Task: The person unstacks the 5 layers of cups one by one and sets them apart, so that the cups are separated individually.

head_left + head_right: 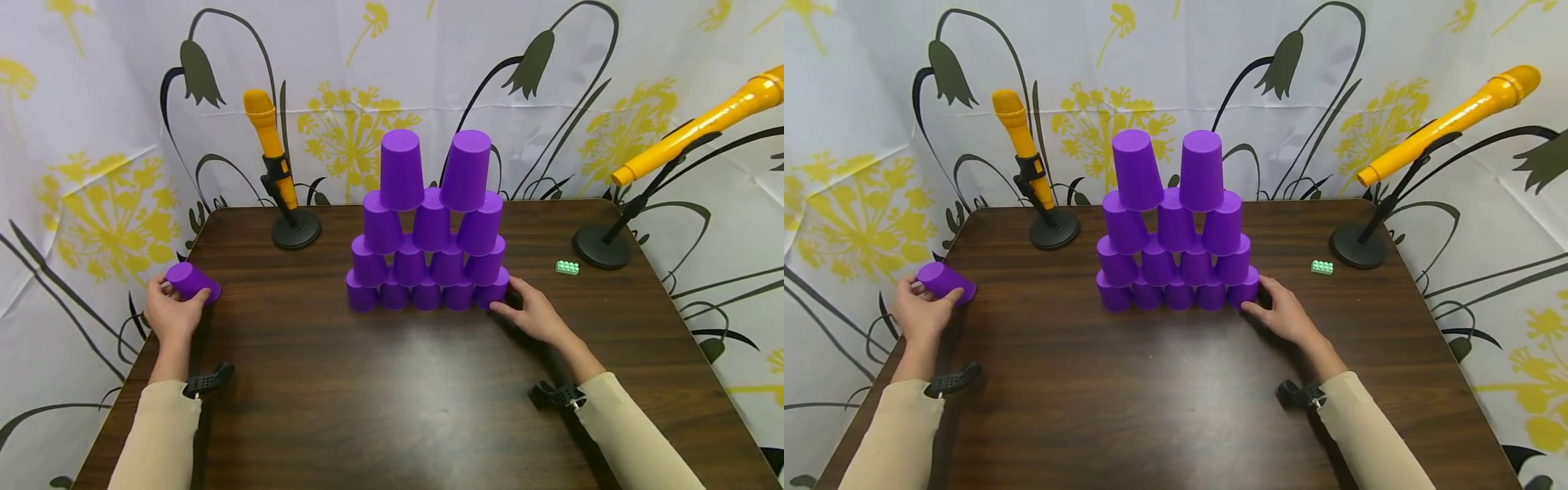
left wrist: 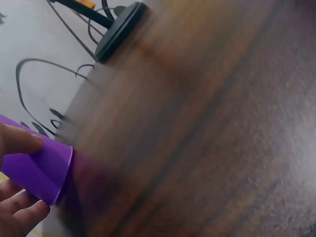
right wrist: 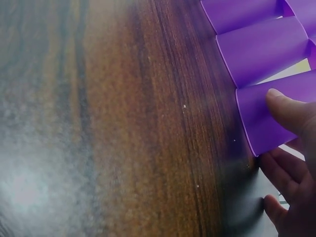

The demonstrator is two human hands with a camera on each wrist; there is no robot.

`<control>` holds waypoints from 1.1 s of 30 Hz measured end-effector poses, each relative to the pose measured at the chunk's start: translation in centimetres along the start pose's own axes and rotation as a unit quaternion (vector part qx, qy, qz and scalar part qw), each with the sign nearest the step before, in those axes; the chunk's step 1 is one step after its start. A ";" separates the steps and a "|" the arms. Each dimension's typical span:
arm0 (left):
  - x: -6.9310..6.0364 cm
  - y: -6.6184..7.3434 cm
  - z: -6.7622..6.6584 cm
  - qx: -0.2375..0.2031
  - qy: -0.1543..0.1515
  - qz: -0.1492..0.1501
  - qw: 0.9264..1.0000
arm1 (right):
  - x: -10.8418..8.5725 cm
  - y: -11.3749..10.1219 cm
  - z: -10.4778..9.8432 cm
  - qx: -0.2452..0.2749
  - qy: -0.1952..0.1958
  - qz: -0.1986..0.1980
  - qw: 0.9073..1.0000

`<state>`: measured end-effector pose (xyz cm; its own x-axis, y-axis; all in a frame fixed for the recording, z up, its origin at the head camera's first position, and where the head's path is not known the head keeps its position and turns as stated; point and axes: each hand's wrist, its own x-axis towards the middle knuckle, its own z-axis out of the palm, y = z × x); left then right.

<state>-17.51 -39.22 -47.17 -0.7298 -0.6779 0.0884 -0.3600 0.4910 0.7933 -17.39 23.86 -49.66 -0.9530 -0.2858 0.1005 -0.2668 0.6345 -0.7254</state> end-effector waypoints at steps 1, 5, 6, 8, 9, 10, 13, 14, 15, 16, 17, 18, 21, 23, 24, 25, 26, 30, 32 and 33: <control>0.0 -0.3 0.0 -0.001 0.000 -0.005 1.000 | 0.0 0.0 0.0 0.001 0.000 -0.001 1.000; 0.1 -0.9 0.1 -0.004 0.000 -0.009 1.000 | 0.0 0.0 0.0 -0.001 -0.003 -0.006 1.000; 0.1 -1.0 0.1 -0.003 -0.001 -0.007 1.000 | 0.0 0.1 0.0 -0.002 -0.003 -0.005 1.000; 0.1 -1.1 0.0 -0.001 -0.009 -0.003 1.000 | 0.1 0.1 0.0 -0.003 -0.003 -0.003 1.000; 0.1 -1.1 0.0 -0.002 -0.014 0.000 1.000 | 0.1 0.2 -0.1 -0.004 -0.004 -0.002 1.000; 0.1 -1.2 -0.1 -0.001 -0.017 0.003 1.000 | 0.1 0.2 -0.1 -0.003 -0.003 -0.001 1.000; 0.1 -1.2 -0.2 -0.001 -0.022 0.005 1.000 | 0.2 0.2 -0.1 -0.004 -0.002 -0.002 1.000; 0.0 -1.2 -0.4 -0.005 -0.016 0.006 1.000 | 0.2 0.2 -0.1 -0.004 -0.001 -0.003 1.000; -0.1 -1.1 -0.5 -0.012 -0.006 0.007 1.000 | 0.2 0.3 0.0 -0.005 -0.001 -0.004 1.000; -0.2 -1.0 -0.7 -0.023 0.010 0.011 1.000 | 0.2 0.3 0.0 -0.005 -0.003 -0.006 1.000; -0.4 -0.7 -0.9 -0.038 0.032 0.018 0.999 | 0.2 0.3 0.0 -0.006 -0.004 -0.007 1.000; -0.7 -0.2 -1.2 -0.057 0.058 0.031 0.996 | 0.2 0.3 0.1 -0.006 -0.004 -0.009 1.000; -1.7 2.6 -1.9 -0.122 0.148 0.105 0.976 | 0.1 0.4 0.1 -0.006 -0.004 -0.013 1.000; -3.0 5.9 -2.4 -0.171 0.185 0.161 0.954 | 0.1 0.4 0.1 -0.007 -0.001 -0.014 1.000; -3.7 7.7 -2.6 -0.200 0.191 0.187 0.943 | 0.1 0.4 0.0 -0.006 0.000 -0.014 1.000; -4.5 9.7 -2.9 -0.230 0.189 0.211 0.931 | 0.1 0.4 0.0 -0.006 0.001 -0.015 1.000; -5.5 11.7 -3.1 -0.258 0.180 0.235 0.920 | 0.1 0.3 0.0 -0.006 0.001 -0.015 1.000; -9.3 18.8 -3.4 -0.354 0.062 0.311 0.880 | 0.1 0.2 -0.2 -0.004 -0.001 -0.013 1.000; -10.9 21.4 -3.2 -0.356 -0.016 0.348 0.867 | 0.1 0.1 -0.2 -0.004 -0.004 -0.010 1.000; -11.3 22.3 -2.8 -0.361 -0.056 0.358 0.859 | 0.1 0.1 -0.2 -0.003 -0.005 -0.010 1.000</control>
<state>-15.61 -22.15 -28.79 -0.6799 -0.2656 0.6835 0.6303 0.2647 0.7299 -17.54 24.02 -49.63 -0.9461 -0.3053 0.1081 -0.2865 0.6332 -0.7190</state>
